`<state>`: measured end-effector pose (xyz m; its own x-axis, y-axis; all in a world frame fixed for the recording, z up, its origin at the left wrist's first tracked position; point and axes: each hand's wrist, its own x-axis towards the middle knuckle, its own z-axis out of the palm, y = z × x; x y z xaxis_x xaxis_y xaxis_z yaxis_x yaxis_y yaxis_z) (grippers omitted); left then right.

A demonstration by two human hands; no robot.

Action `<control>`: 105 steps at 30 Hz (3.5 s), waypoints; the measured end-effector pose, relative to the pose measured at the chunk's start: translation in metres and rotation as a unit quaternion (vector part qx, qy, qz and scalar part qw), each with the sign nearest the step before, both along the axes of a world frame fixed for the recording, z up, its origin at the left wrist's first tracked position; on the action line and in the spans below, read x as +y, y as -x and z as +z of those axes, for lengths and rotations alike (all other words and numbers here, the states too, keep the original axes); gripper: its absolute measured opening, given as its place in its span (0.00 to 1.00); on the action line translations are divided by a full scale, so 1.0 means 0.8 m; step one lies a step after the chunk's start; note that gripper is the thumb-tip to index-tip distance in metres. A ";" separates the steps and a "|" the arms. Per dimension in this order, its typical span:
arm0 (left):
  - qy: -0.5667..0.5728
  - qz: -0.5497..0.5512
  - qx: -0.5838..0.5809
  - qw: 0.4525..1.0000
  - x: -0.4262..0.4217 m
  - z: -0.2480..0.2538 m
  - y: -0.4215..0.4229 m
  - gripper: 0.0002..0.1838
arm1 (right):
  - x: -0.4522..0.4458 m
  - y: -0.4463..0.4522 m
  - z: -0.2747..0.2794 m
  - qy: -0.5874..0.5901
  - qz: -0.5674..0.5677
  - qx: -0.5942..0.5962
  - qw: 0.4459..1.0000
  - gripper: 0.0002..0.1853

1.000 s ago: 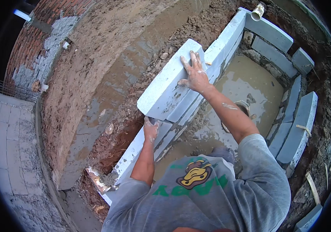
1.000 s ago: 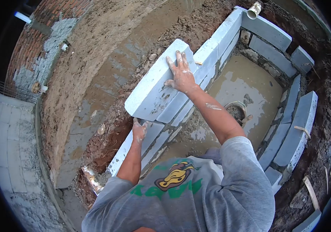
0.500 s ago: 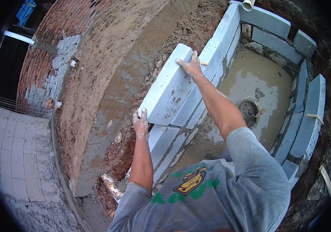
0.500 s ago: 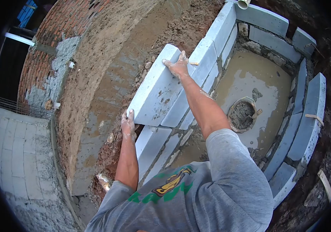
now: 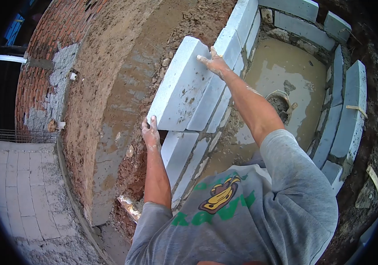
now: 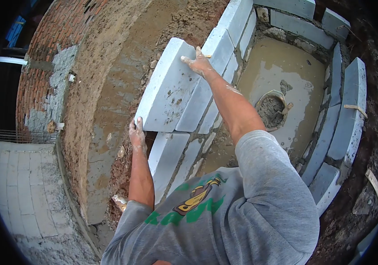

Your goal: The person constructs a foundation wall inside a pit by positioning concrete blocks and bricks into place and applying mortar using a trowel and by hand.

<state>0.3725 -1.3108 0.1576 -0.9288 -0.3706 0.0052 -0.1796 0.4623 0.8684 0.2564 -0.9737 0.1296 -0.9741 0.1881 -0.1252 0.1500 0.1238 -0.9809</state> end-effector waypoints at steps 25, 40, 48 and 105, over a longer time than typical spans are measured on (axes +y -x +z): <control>0.467 -0.175 -0.025 0.866 0.114 0.043 0.066 0.48 | 0.168 -0.594 -0.337 -0.142 -0.179 -0.475 0.850 0.26; 0.202 -0.169 0.045 0.964 0.056 0.054 0.075 0.46 | 0.173 -0.505 -0.394 -0.005 -0.150 -0.400 0.904 0.29; 0.155 -0.089 0.048 0.983 0.003 0.045 0.033 0.44 | 0.191 -0.534 -0.419 -0.182 -0.080 -0.411 0.889 0.25; -0.011 -0.061 0.118 0.991 -0.001 -0.032 -0.006 0.44 | 0.167 -0.485 -0.303 -0.222 -0.041 -0.409 0.884 0.27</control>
<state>0.3772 -1.3114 0.1319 -0.9407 -0.2582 0.2200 0.0852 0.4481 0.8899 0.6442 -0.8402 -0.1127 -0.5721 0.4608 -0.6784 0.8134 0.4249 -0.3973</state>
